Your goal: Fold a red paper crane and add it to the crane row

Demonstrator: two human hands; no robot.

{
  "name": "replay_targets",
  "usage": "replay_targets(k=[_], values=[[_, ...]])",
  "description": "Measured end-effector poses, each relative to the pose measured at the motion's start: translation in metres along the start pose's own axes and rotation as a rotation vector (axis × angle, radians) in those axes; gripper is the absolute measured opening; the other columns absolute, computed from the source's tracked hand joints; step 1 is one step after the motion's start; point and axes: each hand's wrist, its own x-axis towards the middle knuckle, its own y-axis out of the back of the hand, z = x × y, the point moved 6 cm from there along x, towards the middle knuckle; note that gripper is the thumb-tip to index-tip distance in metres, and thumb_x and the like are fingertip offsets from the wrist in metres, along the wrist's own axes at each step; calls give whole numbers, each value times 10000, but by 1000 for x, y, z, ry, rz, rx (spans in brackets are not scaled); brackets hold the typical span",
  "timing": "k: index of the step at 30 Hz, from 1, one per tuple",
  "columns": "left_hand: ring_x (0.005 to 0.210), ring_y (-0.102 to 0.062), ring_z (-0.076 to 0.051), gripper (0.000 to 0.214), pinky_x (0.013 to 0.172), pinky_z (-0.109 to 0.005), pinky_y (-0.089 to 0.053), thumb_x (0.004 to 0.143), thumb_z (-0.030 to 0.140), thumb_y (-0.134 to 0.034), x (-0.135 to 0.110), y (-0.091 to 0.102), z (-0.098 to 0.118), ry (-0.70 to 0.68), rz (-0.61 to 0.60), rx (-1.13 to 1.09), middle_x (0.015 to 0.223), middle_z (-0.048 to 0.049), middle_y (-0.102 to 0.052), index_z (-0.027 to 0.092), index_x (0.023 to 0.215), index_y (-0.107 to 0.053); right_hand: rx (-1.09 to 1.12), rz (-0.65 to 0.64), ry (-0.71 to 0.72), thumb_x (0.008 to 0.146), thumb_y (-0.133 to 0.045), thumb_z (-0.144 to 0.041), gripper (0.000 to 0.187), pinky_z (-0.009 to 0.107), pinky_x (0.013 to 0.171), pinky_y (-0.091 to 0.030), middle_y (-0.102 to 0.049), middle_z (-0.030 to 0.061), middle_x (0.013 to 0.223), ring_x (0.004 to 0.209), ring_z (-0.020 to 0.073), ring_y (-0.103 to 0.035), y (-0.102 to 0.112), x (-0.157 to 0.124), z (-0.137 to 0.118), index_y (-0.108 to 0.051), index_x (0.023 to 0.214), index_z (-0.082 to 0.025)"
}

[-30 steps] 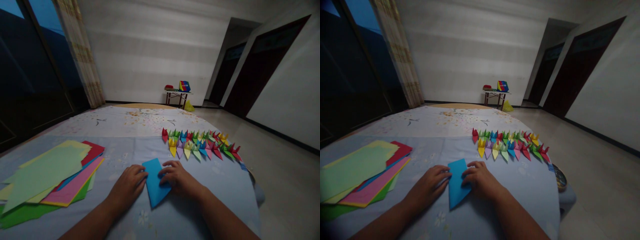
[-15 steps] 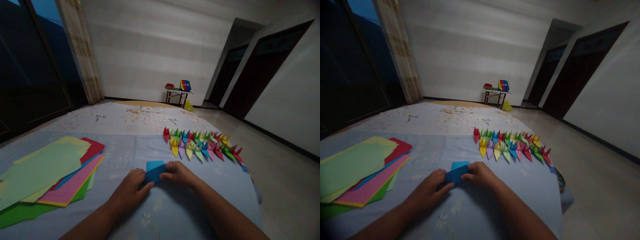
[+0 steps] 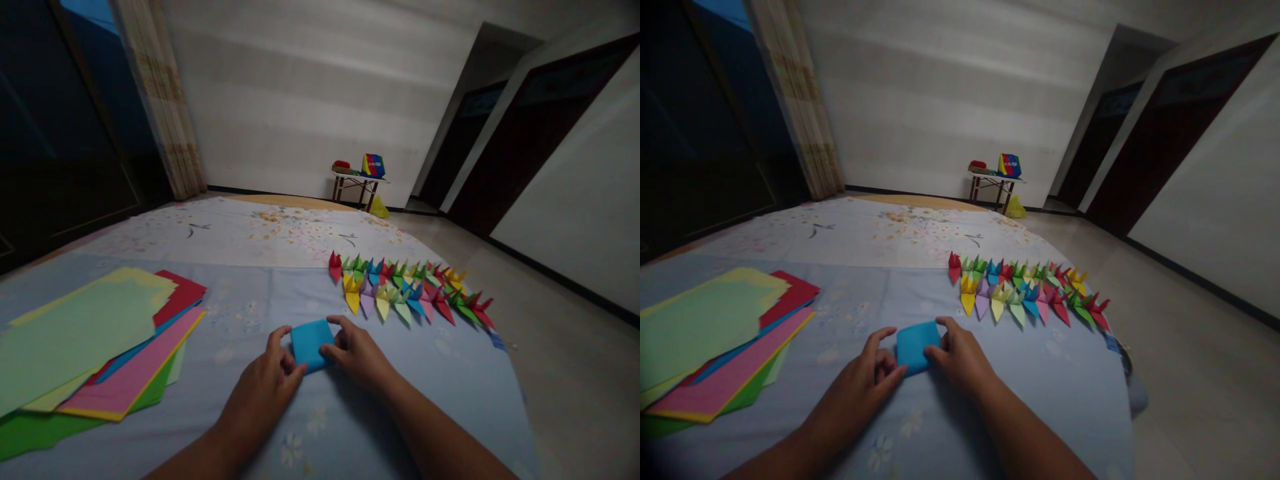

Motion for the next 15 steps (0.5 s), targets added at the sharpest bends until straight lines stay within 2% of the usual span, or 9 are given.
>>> replay_targets(k=[4, 6, 13, 15], values=[[734, -606, -153, 269, 704, -272, -456, 829, 268, -466, -3, -2, 6, -127, -30, 141, 850, -15, -637, 214, 1088, -515, -159, 39, 14, 783, -562, -282, 472, 227, 592, -364, -583, -6, 682, 638, 142, -543, 2, 1, 1, -456, 1234, -188], [812, -606, -170, 232, 754, -289, -461, 841, 265, -459, -4, -4, 9, -198, -34, 224, 888, -33, -634, 219, 1042, -566, -201, 45, 18, 795, -552, -295, 477, 230, 600, -367, -595, 4, 698, 650, 151, -551, 1, 3, 2, -444, 1247, -190], [875, -600, -190, 272, 786, -325, -489, 838, 255, -475, -9, -10, 12, -256, -38, 408, 974, -62, -608, 222, 1087, -578, -250, 34, 42, 803, -557, -326, 486, 228, 614, -373, -614, 13, 750, 673, 154, -561, -2, 7, 3, -435, 1257, -204], [955, -584, -207, 273, 816, -339, -484, 826, 259, -498, -9, -11, 11, -276, -9, 454, 1081, -82, -589, 220, 1083, -584, -251, 29, 40, 796, -562, -318, 493, 226, 611, -371, -609, 7, 735, 669, 152, -560, -2, 7, 2, -433, 1257, -203]])
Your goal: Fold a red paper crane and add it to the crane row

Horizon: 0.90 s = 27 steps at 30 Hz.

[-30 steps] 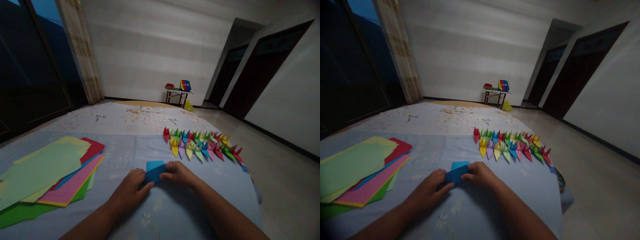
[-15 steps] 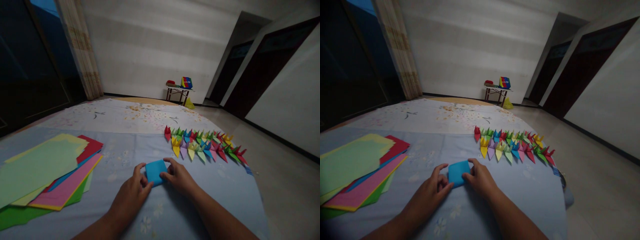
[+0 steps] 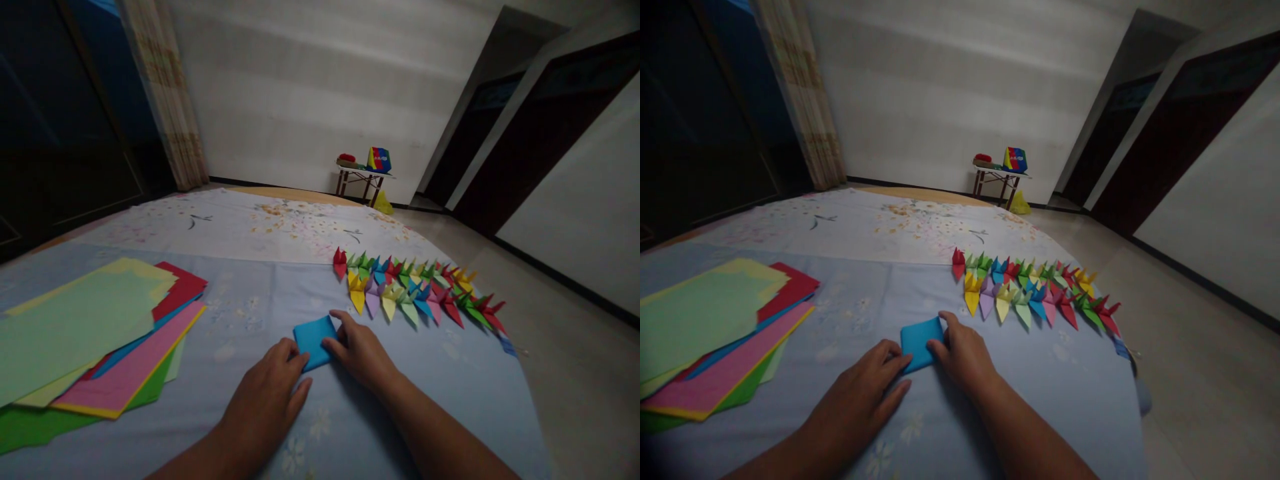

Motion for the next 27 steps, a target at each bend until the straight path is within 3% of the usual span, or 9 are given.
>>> replay_targets(k=[3, 7, 15, 27], values=[[1100, -513, -264, 301, 903, -424, -432, 815, 289, -528, -2, 0, 1, -41, 81, 109, 1255, -113, -524, 207, 1099, -584, 7, -9, -10, 782, -570, -310, 507, 224, 604, -369, -597, 0, 713, 656, 149, -555, 0, 1, 0, -433, 1257, -196], [1142, -479, -289, 281, 930, -502, -366, 821, 304, -529, -2, 1, 4, -38, 85, 170, 1259, -98, -547, 230, 1083, -597, 11, -8, -23, 776, -562, -326, 510, 226, 600, -367, -590, -2, 713, 645, 145, -549, 1, 2, 1, -440, 1254, -199], [1113, -504, -299, 315, 891, -494, -385, 828, 289, -512, -2, 4, 10, -37, 6, 217, 1247, -135, -551, 201, 1123, -578, 22, -7, -22, 766, -558, -353, 499, 227, 593, -364, -582, -10, 698, 641, 142, -544, 1, 2, 3, -460, 1233, -206], [1141, -485, -319, 382, 917, -509, -375, 841, 335, -488, -1, -1, 5, -30, -14, 219, 1268, -160, -530, 154, 1171, -556, -7, -12, -36, 755, -568, -352, 505, 225, 598, -363, -594, -3, 706, 647, 145, -545, 2, 5, 0, -474, 1226, -197]])
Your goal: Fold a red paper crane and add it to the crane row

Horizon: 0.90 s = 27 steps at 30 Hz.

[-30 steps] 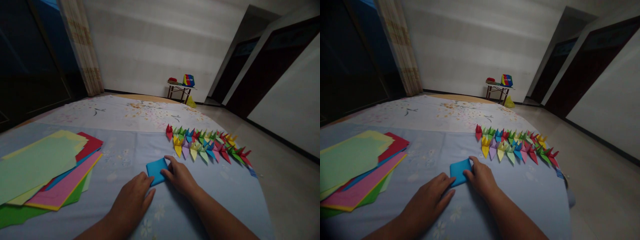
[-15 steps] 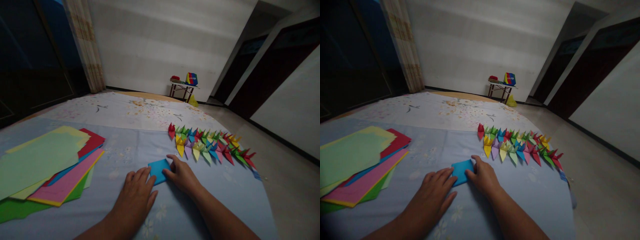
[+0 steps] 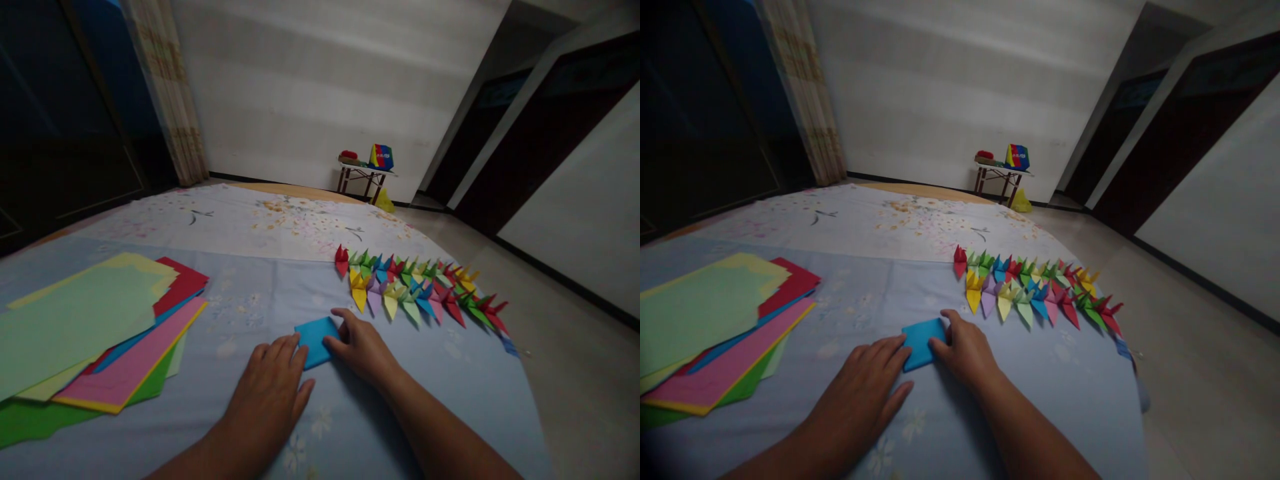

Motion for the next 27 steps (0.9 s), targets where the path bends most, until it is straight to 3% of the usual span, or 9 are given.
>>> replay_targets(k=[11, 16, 23, 27], values=[[1128, -489, -285, 345, 920, -469, -381, 848, 330, -473, 1, 7, 1, 2, -9, -17, 1241, -137, -551, 171, 1138, -572, -84, 10, 14, 765, -561, -347, 525, 248, 650, -393, -631, 28, 796, 713, 166, -575, 1, -3, -6, -449, 1252, -187], [1064, -507, -237, 282, 896, -424, -381, 896, 294, -378, 11, 14, -6, 2, -4, -125, 1129, -79, -599, 219, 1021, -620, -175, 71, 44, 770, -565, -361, 535, 301, 761, -417, -613, 89, 972, 865, 202, -564, 1, -5, -4, -451, 1254, -162], [941, -507, -217, 207, 820, -360, -394, 853, 347, -469, 19, 11, -15, 27, 6, -211, 957, -50, -590, 220, 898, -627, -290, 243, 162, 790, -544, -399, 519, 438, 963, -308, -494, 130, 1229, 1154, 276, -387, 4, -12, -8, -459, 1247, -169], [935, -501, -219, 180, 799, -356, -392, 847, 339, -485, 17, 11, -13, 24, 26, -188, 949, -46, -579, 216, 884, -611, -316, 218, 197, 775, -543, -445, 620, 479, 1027, -214, -391, 139, 1351, 1270, 304, -256, -2, -19, -17, -399, 1306, -158]])
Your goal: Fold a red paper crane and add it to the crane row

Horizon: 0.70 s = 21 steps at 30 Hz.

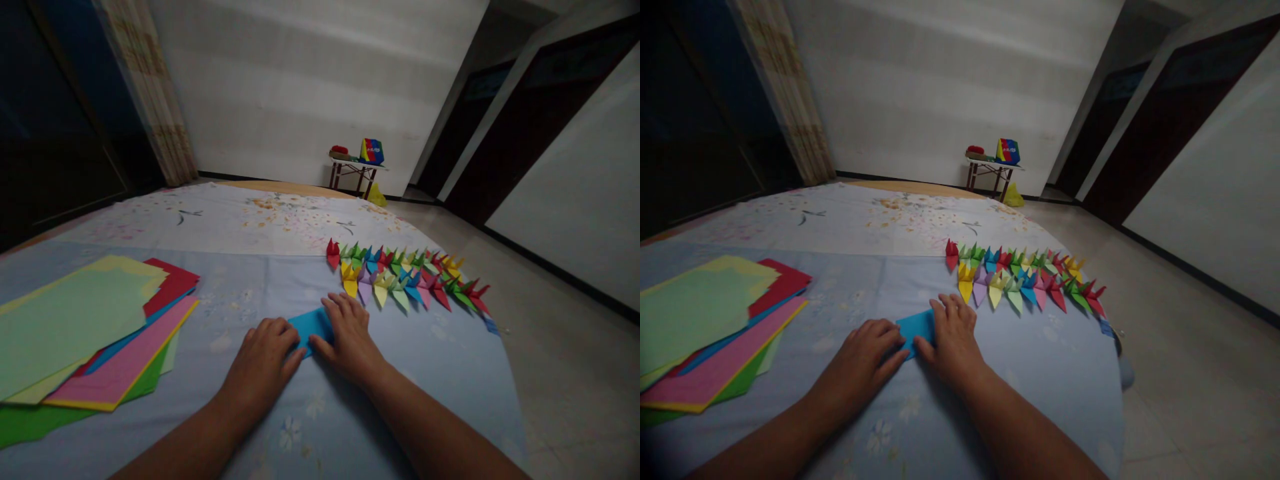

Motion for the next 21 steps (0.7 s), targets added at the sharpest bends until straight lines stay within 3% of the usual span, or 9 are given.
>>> replay_targets(k=[4, 10, 21], values=[[939, -499, -222, 173, 793, -358, -389, 853, 334, -481, 0, 1, 3, -8, 6, 40, 960, -48, -572, 213, 902, -595, -32, -58, 6, 779, -521, -472, 665, 500, 1044, -158, -314, 134, 1413, 1319, 318, -175, -5, -3, -9, -351, 1343, -163], [956, -499, -233, 174, 786, -362, -385, 855, 333, -483, 1, -3, 2, -12, -11, 85, 980, -57, -571, 206, 912, -589, -72, -84, -37, 771, -515, -533, 711, 498, 1048, -123, -289, 135, 1429, 1325, 320, -165, -2, -3, -7, -344, 1350, -156], [947, -500, -228, 162, 773, -348, -378, 847, 330, -500, 0, -3, 1, -17, -16, 64, 971, -46, -567, 217, 918, -591, -102, -112, -182, 686, -633, -507, 750, 507, 962, -250, -327, 142, 1382, 1259, 329, -249, 14, -4, 41, -372, 1323, -208]])
